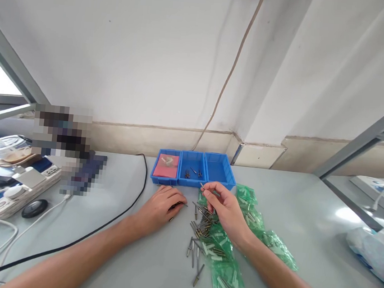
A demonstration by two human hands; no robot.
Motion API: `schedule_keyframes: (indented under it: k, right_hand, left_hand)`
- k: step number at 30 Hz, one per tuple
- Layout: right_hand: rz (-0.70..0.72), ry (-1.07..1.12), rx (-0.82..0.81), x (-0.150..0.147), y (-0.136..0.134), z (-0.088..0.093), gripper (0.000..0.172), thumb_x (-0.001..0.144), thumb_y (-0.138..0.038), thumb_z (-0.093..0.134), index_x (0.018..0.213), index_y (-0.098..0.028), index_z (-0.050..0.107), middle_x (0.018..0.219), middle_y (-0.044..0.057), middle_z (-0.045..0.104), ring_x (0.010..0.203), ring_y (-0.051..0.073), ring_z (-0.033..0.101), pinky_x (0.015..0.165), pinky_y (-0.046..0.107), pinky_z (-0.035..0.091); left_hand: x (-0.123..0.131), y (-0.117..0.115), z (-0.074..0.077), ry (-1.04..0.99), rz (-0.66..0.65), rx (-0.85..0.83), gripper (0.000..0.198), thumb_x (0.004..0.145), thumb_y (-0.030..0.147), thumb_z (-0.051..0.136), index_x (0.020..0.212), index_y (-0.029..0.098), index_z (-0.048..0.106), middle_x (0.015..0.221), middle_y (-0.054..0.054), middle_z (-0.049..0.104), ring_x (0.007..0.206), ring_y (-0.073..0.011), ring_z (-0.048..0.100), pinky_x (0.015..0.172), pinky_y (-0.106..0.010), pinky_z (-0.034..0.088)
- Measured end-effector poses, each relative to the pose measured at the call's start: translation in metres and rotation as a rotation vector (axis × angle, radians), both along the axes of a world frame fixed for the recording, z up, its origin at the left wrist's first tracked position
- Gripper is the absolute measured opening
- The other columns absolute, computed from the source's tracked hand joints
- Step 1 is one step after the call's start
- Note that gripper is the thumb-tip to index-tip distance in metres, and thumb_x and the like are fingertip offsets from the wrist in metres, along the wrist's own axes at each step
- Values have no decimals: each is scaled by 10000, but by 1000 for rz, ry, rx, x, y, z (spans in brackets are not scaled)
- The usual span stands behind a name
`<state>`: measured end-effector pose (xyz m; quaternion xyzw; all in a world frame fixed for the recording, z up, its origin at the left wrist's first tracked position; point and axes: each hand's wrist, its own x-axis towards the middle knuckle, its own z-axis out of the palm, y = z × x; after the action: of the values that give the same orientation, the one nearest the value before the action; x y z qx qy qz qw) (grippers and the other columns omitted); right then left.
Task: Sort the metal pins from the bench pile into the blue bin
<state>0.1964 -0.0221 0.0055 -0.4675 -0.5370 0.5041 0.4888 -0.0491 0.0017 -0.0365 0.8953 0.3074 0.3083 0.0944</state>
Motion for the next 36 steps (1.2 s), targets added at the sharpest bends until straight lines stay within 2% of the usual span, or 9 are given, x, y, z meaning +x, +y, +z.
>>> schedule_keyframes:
  k: [3, 7, 11, 14, 24, 26, 29, 32, 36]
  right_hand:
    - [6, -28, 18, 0, -1, 2, 282, 915, -507, 762, 972, -244, 680, 752, -35, 550, 621, 149, 475, 584, 285, 396]
    - [59, 15, 15, 1, -3, 5, 266, 921, -490, 781, 981, -243, 707, 848, -20, 585, 661, 140, 488, 620, 285, 408]
    - [106, 86, -44, 1, -4, 0, 305, 945, -515, 767, 1038, -226, 734, 849, -7, 622, 653, 130, 485, 634, 293, 382]
    - [107, 142, -78, 1, -4, -1, 337, 944, -534, 771, 1045, -213, 745, 950, 25, 673, 649, 114, 479, 639, 295, 373]
    - [65, 414, -181, 3, 0, 8, 359, 880, -512, 854, 993, -192, 738, 856, -12, 580, 617, 82, 400, 572, 247, 299]
    - [34, 382, -155, 4, 0, 7, 373, 867, -515, 864, 1011, -201, 724, 874, -15, 589, 618, 79, 406, 566, 240, 301]
    - [-4, 256, -107, 3, -1, 7, 375, 867, -519, 863, 991, -216, 681, 766, -49, 534, 614, 90, 401, 554, 229, 306]
    - [5, 222, -138, 1, -3, 8, 400, 898, -565, 812, 899, -213, 624, 668, -76, 454, 571, 88, 358, 513, 216, 284]
    - [-16, 255, -194, -2, -1, 8, 490, 894, -613, 779, 773, -205, 537, 652, -85, 449, 475, 45, 311, 436, 196, 212]
  left_hand:
    - [0, 0, 1, 1, 3, -10, 119, 1093, 193, 566, 1154, 216, 665, 1119, -55, 747, 1027, -218, 665, 929, -382, 477]
    - [0, 1, 1, 10, 4, -25, 132, 1072, 150, 581, 1149, 216, 665, 1126, -49, 744, 1020, -220, 657, 925, -379, 473]
    - [-1, 0, 1, 22, 3, -37, 159, 1066, 132, 574, 1160, 221, 665, 1135, -43, 744, 1043, -217, 662, 946, -379, 465]
    - [0, -1, 2, 17, 4, -41, 161, 1067, 133, 568, 1159, 223, 665, 1143, -41, 745, 1049, -215, 667, 953, -379, 466]
    - [-1, 1, -2, 15, 11, -6, 167, 1092, 177, 566, 1213, 226, 670, 1140, -49, 743, 1031, -214, 662, 944, -378, 485]
    - [-2, 2, -2, 16, 8, -8, 169, 1104, 203, 559, 1228, 228, 672, 1145, -53, 744, 1031, -211, 668, 945, -377, 495]
    - [-1, 2, 0, 4, 5, -30, 180, 1120, 248, 541, 1237, 225, 677, 1154, -64, 745, 1037, -210, 680, 946, -377, 518]
    - [-1, 2, 0, -13, 2, -43, 187, 1125, 281, 541, 1231, 222, 683, 1154, -69, 750, 1047, -212, 691, 956, -381, 536]
    - [-1, 2, -3, -16, -13, -31, 181, 1118, 264, 554, 1242, 225, 680, 1155, -60, 748, 1033, -202, 690, 952, -364, 549]
